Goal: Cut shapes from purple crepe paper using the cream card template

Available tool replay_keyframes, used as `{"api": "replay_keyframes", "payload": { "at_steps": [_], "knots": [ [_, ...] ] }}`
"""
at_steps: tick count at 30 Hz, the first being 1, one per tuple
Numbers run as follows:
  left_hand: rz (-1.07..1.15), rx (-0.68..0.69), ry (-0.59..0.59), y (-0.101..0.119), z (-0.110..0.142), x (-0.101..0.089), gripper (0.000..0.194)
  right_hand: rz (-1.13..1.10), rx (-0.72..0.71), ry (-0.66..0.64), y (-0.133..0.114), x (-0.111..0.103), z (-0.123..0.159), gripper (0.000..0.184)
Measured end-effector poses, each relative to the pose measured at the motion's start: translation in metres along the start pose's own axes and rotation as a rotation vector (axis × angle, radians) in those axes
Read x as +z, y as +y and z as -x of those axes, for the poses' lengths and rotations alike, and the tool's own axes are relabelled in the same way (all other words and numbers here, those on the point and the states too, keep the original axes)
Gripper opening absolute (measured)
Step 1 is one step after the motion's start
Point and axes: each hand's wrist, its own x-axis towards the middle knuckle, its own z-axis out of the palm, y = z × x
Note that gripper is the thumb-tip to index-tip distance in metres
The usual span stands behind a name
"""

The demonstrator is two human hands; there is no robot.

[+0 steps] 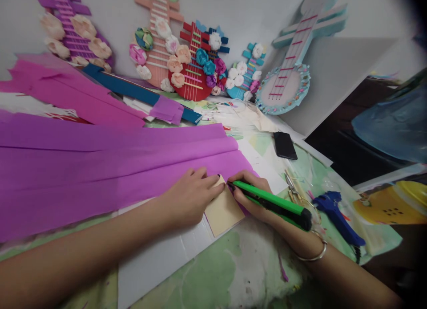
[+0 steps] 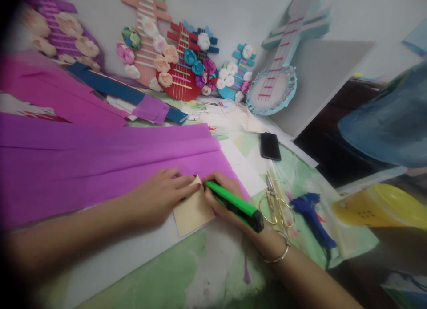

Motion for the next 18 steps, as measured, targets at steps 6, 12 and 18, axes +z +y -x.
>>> {"api": "replay_keyframes", "payload": {
  "at_steps": [6,12,18],
  "knots": [
    [0.001,-0.005,-0.007,0.001,0.001,-0.002,0.057,0.002,0.012,-0.017,-0.014,-0.004,0.006,0.012],
    [-0.02,-0.015,-0.023,0.001,0.0,-0.001,0.057,0.051,0.035,-0.001,-0.027,-0.007,0.013,0.014],
    [-0.028,-0.001,-0.011,0.001,0.0,0.0,0.058,0.075,0.068,0.025,-0.03,-0.006,0.016,0.014]
  ]
}}
